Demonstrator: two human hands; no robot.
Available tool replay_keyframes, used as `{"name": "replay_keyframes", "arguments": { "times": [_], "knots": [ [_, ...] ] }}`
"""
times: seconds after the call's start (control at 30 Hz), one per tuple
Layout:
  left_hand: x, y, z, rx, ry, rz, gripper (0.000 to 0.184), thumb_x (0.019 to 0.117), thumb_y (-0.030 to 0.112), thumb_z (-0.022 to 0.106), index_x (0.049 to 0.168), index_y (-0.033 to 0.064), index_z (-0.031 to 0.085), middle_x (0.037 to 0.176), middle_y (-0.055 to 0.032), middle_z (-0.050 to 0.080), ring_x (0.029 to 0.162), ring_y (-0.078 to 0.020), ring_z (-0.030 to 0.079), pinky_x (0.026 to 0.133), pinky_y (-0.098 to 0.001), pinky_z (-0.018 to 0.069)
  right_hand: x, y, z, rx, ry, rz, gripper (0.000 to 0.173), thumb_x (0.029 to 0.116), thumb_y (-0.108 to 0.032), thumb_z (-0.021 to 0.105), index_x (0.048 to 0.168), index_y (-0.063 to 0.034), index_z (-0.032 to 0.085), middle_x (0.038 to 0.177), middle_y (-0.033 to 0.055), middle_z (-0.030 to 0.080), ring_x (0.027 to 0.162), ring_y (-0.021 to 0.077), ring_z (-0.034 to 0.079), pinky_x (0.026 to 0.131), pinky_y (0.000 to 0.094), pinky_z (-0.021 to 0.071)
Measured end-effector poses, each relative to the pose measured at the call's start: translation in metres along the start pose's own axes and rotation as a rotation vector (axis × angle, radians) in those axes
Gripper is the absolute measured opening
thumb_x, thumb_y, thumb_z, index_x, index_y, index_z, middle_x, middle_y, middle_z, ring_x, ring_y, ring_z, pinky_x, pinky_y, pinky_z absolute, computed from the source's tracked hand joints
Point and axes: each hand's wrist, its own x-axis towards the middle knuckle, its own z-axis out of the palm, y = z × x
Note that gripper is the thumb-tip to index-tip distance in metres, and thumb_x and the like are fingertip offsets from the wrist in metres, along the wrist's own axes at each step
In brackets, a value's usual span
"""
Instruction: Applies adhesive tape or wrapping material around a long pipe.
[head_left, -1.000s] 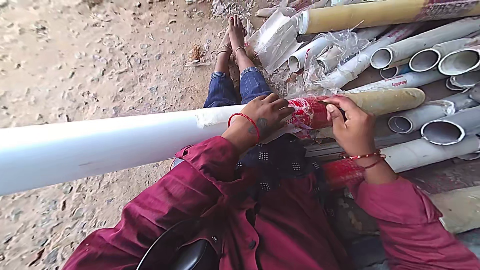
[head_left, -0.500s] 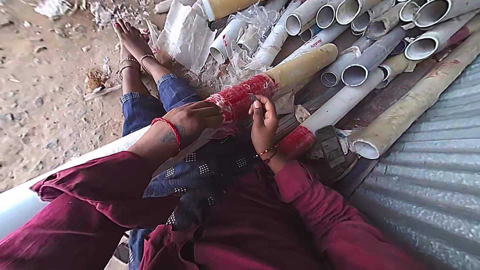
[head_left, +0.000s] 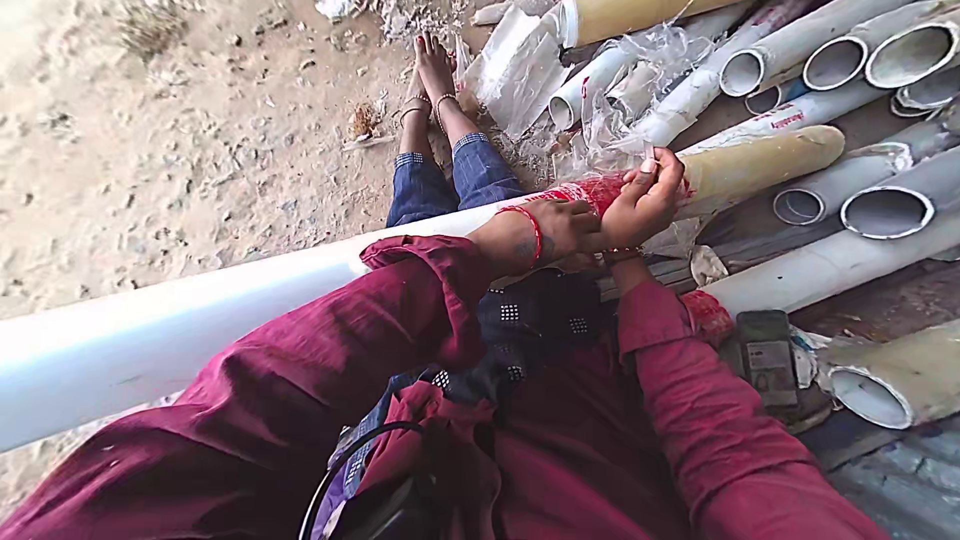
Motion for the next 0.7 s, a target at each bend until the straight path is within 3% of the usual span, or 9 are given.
{"name": "replay_keyframes", "arguments": {
  "times": [0.17, 0.27, 0.3, 0.37, 0.4, 0.47, 0.57, 0.63, 0.7],
  "knots": [
    [-0.009, 0.018, 0.007, -0.243, 0.164, -0.324, 0.026, 0.0973, -0.012, 0.050, 0.113, -0.0058, 0.070, 0.112, -0.0234, 0.072, 0.114, -0.0420, 0.067, 0.095, -0.0545, 0.0519, -0.003, 0.005, -0.001, -0.026, -0.021, -0.013, 0.031, 0.1087, -0.011, 0.041, 0.122, 0.0054, 0.064, 0.082, 0.0056, 0.066, 0.072, 0.0119, 0.062, 0.069, 0.0295, 0.0513],
    [-0.027, 0.031, 0.025, -0.202, 0.414, -0.276, 0.018, 0.0956, -0.006, 0.060, 0.110, -0.0037, 0.069, 0.106, -0.0213, 0.073, 0.103, -0.0364, 0.072, 0.090, -0.0481, 0.0577, 0.003, 0.006, -0.008, -0.022, -0.130, -0.008, 0.032, 0.1086, -0.012, 0.041, 0.122, 0.0049, 0.064, 0.085, 0.0091, 0.067, 0.075, 0.0166, 0.064, 0.073, 0.0351, 0.0519],
    [-0.035, 0.041, 0.032, -0.119, 0.446, -0.266, 0.021, 0.0974, 0.000, 0.059, 0.116, -0.0014, 0.068, 0.113, -0.0192, 0.073, 0.110, -0.0328, 0.072, 0.096, -0.0441, 0.0570, 0.006, 0.006, -0.013, 0.015, -0.193, -0.008, 0.032, 0.1086, -0.012, 0.042, 0.123, 0.0059, 0.063, 0.085, 0.0099, 0.068, 0.074, 0.0169, 0.064, 0.072, 0.0360, 0.0519],
    [-0.049, 0.060, 0.047, 0.028, 0.395, -0.304, 0.037, 0.1037, 0.022, 0.056, 0.133, 0.0012, 0.062, 0.133, -0.0155, 0.068, 0.129, -0.0285, 0.064, 0.111, -0.0405, 0.0484, 0.012, 0.008, -0.026, 0.154, -0.324, -0.079, 0.031, 0.1103, -0.013, 0.041, 0.122, 0.0096, 0.058, 0.083, 0.0069, 0.066, 0.070, 0.0091, 0.062, 0.068, 0.0267, 0.0534],
    [-0.053, 0.066, 0.057, 0.109, 0.365, -0.311, 0.042, 0.1044, 0.029, 0.054, 0.136, 0.0018, 0.061, 0.136, -0.0149, 0.066, 0.132, -0.0292, 0.061, 0.113, -0.0422, 0.0459, 0.013, 0.006, -0.034, 0.235, -0.417, -0.133, 0.030, 0.1109, -0.013, 0.040, 0.121, 0.0110, 0.056, 0.083, 0.0050, 0.065, 0.068, 0.0044, 0.060, 0.066, 0.0218, 0.0530],
    [-0.056, 0.070, 0.073, 0.269, 0.341, -0.289, 0.038, 0.1045, 0.021, 0.053, 0.136, 0.0010, 0.062, 0.138, -0.0165, 0.065, 0.130, -0.0325, 0.061, 0.110, -0.0459, 0.0463, 0.011, -0.002, -0.053, 0.286, -0.631, -0.253, 0.031, 0.1108, -0.013, 0.041, 0.119, 0.0113, 0.058, 0.085, 0.0070, 0.065, 0.068, 0.0044, 0.060, 0.064, 0.0199, 0.0527],
    [-0.054, 0.067, 0.081, 0.320, 0.397, -0.270, 0.036, 0.0979, -0.005, 0.050, 0.130, 0.0014, 0.065, 0.133, -0.0155, 0.068, 0.126, -0.0319, 0.064, 0.106, -0.0450, 0.0489, 0.004, -0.012, -0.072, 0.073, -0.807, -0.553, 0.029, 0.1041, -0.009, 0.047, 0.113, 0.0065, 0.069, 0.093, 0.0194, 0.072, 0.078, 0.0294, 0.072, 0.069, 0.0401, 0.0576],
    [-0.052, 0.064, 0.082, 0.283, 0.478, -0.255, 0.033, 0.0982, -0.006, 0.049, 0.124, 0.0011, 0.069, 0.128, -0.0148, 0.071, 0.122, -0.0311, 0.067, 0.105, -0.0438, 0.0507, 0.003, -0.012, -0.075, -0.033, -0.818, -0.741, 0.027, 0.0964, -0.002, 0.051, 0.110, 0.0049, 0.073, 0.091, 0.0217, 0.072, 0.077, 0.0369, 0.072, 0.064, 0.0457, 0.0572],
    [-0.051, 0.061, 0.084, 0.262, 0.536, -0.243, 0.031, 0.0993, -0.004, 0.049, 0.120, 0.0013, 0.071, 0.124, -0.0136, 0.073, 0.120, -0.0305, 0.068, 0.104, -0.0425, 0.0519, 0.005, -0.011, -0.073, -0.087, -0.802, -0.861, 0.027, 0.0928, -0.002, 0.053, 0.109, 0.0037, 0.075, 0.084, 0.0201, 0.070, 0.069, 0.0363, 0.069, 0.058, 0.0448, 0.0537]
  ]
}}
